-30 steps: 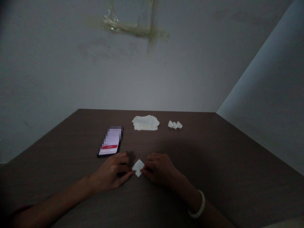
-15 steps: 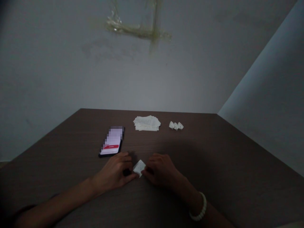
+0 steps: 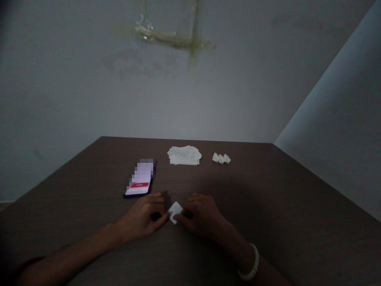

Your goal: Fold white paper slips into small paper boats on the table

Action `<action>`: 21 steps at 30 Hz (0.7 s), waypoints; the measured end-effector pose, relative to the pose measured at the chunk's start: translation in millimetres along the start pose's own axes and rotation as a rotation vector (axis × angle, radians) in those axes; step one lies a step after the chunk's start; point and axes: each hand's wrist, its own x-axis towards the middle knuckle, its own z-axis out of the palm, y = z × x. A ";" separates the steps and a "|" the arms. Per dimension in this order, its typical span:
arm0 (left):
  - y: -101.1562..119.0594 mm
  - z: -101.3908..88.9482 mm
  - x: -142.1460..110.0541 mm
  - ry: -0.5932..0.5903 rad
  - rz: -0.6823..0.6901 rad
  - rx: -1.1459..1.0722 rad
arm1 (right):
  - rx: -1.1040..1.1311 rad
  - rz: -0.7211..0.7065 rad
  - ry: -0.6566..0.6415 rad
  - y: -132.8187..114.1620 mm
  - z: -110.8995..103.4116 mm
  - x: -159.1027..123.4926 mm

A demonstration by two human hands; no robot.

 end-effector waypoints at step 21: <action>1.5 -1.1 -1.5 -0.017 -0.025 0.014 | 0.076 0.040 0.030 -2.6 -1.5 -1.8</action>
